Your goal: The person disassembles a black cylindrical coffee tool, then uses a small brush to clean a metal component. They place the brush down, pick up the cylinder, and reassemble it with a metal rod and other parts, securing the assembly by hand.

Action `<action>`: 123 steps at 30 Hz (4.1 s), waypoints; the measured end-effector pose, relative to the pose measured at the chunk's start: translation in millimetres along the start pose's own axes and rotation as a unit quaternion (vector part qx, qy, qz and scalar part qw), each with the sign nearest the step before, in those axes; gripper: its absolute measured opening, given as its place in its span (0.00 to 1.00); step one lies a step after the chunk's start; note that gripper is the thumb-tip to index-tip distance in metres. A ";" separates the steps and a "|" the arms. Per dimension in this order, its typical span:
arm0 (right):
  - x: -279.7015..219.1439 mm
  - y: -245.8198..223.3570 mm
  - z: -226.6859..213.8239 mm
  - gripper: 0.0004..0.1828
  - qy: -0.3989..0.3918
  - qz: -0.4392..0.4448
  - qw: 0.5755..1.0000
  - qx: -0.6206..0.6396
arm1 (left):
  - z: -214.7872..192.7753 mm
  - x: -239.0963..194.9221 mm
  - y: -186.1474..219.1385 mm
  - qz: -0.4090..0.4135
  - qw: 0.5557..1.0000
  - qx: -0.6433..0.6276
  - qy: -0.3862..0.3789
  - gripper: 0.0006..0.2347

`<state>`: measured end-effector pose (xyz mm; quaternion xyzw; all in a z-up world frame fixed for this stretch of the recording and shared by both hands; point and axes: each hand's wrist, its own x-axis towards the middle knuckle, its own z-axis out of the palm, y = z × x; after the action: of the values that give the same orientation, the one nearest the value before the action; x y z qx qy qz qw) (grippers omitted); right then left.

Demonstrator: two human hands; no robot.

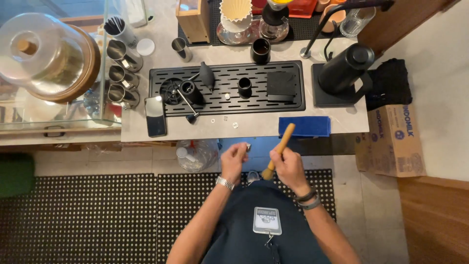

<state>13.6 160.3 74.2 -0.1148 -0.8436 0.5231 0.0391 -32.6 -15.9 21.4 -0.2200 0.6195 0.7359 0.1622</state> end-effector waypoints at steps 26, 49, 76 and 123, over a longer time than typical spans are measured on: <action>60.2 5.9 78.5 0.12 0.028 0.135 0.985 -0.103 | -51.8 164.0 -10.1 0.558 0.624 0.546 -0.007 0.07; 117.5 23.6 54.2 0.11 -0.078 0.028 0.988 -0.131 | -50.7 122.8 -15.5 0.668 0.520 0.531 -0.023 0.05; 145.6 -22.4 106.9 0.13 -0.060 0.158 0.968 0.188 | -43.0 90.8 -0.3 -0.046 0.964 -0.262 -0.004 0.10; 401.1 -2.7 157.3 0.18 -0.159 -0.255 0.840 -0.452 | -25.7 166.2 -56.1 0.524 0.620 0.578 0.080 0.03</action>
<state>-405.4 115.8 -15.8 0.1843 -0.9804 0.0663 -0.0192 -142.1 -36.7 -116.4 0.2230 0.9379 0.1658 -0.2076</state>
